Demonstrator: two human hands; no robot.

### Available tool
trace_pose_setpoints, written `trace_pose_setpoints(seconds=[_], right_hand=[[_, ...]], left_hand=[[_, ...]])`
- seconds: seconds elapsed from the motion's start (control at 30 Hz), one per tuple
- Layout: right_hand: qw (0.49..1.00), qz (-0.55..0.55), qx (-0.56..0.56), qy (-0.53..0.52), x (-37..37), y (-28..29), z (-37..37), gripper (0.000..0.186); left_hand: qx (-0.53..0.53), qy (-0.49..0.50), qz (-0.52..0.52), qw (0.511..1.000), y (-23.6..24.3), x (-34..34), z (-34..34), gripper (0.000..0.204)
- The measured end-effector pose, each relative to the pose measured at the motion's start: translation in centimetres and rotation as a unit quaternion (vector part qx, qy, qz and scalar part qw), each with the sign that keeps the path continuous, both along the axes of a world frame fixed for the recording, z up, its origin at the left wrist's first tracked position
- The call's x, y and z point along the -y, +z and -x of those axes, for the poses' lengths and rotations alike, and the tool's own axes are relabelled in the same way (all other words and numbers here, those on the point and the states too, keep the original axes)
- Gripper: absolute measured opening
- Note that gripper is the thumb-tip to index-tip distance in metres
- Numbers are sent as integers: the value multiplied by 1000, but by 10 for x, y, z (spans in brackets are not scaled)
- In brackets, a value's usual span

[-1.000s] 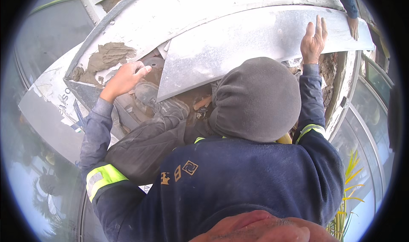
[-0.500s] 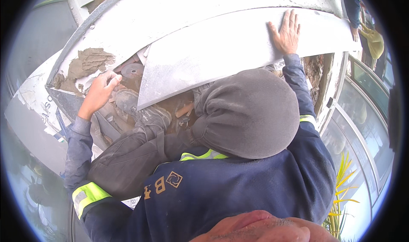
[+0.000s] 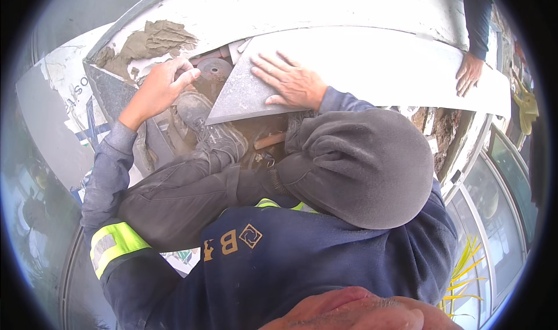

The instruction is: The person positions a large rectangular tile onto a curved concrete structure, applies adhesive with a trowel, and presses the tile into place. The worker adjusts the tile's alignment and spreads mortar along the edges to secure it.

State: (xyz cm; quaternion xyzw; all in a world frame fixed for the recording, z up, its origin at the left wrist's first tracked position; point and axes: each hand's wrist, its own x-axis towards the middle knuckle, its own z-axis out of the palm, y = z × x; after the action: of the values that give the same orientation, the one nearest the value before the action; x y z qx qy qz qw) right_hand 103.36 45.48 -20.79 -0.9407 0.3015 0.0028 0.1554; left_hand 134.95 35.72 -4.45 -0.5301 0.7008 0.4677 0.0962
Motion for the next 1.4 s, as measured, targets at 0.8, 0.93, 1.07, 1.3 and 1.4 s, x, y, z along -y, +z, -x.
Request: trace_pose_setpoints(seconds=[0.8,0.93,1.07,1.3,1.4], right_hand=[[695,109,-190,-685,-106,38,428,77],[773,109,-116,-614,-60,10,340,87],[921,54,-74,-378,-35,13,149,85],[976,-91,-196,40,-16,32,15,73],[982,-88,-140,-90,-29,43,102,69]], left_hand=[[-102,21,-24,994,-32,-17,26,20],[-117,44,38,991,-37,-23,25,19],[-123,-132,270,946,-38,-51,53,28],[-113,-232,321,911,-134,-104,121,76],[-54,-326,316,889,-148,-136,91,80]])
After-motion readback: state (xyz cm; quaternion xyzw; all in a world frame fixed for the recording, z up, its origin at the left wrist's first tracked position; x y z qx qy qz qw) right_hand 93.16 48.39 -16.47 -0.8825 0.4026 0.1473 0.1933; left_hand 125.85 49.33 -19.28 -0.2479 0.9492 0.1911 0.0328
